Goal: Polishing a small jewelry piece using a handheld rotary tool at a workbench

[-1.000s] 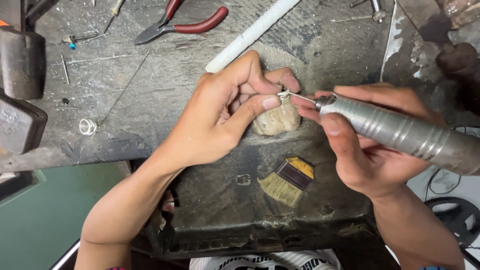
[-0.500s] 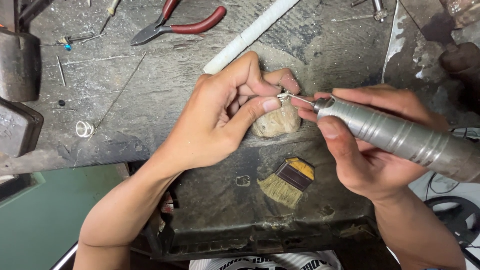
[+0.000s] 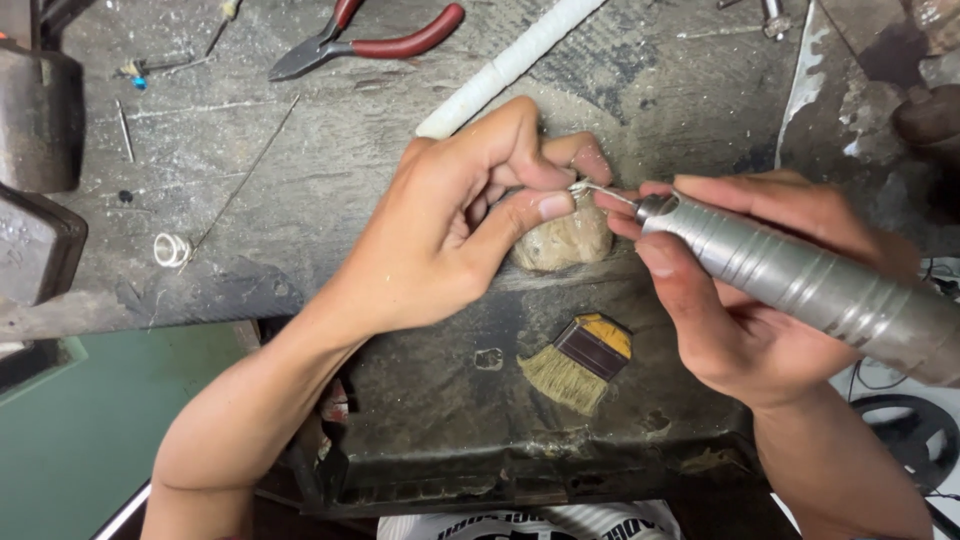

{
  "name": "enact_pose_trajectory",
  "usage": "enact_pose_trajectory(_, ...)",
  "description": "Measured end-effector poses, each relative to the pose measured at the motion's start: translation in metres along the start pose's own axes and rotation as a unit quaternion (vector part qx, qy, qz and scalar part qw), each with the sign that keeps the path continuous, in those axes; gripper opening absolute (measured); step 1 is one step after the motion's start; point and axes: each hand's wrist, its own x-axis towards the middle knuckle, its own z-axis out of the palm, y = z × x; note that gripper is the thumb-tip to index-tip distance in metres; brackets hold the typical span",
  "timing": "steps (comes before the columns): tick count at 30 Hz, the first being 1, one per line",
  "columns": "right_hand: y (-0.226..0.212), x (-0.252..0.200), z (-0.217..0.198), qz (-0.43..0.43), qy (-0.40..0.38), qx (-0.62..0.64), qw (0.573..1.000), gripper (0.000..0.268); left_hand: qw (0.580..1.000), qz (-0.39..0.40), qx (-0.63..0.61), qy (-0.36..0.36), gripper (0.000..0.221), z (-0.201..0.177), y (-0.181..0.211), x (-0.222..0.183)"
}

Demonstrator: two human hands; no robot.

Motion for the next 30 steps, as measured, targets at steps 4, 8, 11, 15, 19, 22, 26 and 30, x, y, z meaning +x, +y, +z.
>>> enact_pose_trajectory(4,-0.007,0.001,0.002,0.006,0.002,-0.013,1.000,0.027,1.000,0.023,0.013,-0.010,0.025,-0.004,0.000,0.002)
enact_pose_trajectory(8,-0.005,0.001,0.002,0.014,0.003,-0.003,1.000,0.026,0.999,0.024,0.015,-0.017,0.025,-0.005,-0.001,0.003)
enact_pose_trajectory(11,0.000,-0.004,0.001,0.009,0.004,-0.007,1.000,0.027,0.999,0.019,0.019,-0.022,0.024,-0.004,-0.001,0.002)
enact_pose_trajectory(15,0.003,0.000,-0.008,-0.046,-0.013,-0.066,0.997,0.028,0.999,0.018,0.021,-0.018,0.023,-0.004,-0.001,0.003)
enact_pose_trajectory(19,0.002,0.003,-0.007,-0.037,0.000,-0.030,0.999,0.026,1.000,-0.009,0.018,-0.004,0.026,0.000,0.001,0.002)
enact_pose_trajectory(22,0.002,0.003,-0.005,-0.026,0.007,0.038,0.999,0.029,1.000,-0.004,-0.001,-0.003,0.021,0.001,-0.002,-0.001)
enact_pose_trajectory(26,0.002,0.002,-0.004,-0.018,0.008,0.022,1.000,0.026,0.996,-0.018,-0.083,-0.008,0.014,0.003,-0.006,-0.003)
enact_pose_trajectory(30,0.001,0.004,-0.005,-0.027,0.003,0.022,0.999,0.026,0.995,-0.018,-0.100,-0.012,0.011,0.002,-0.004,-0.003)
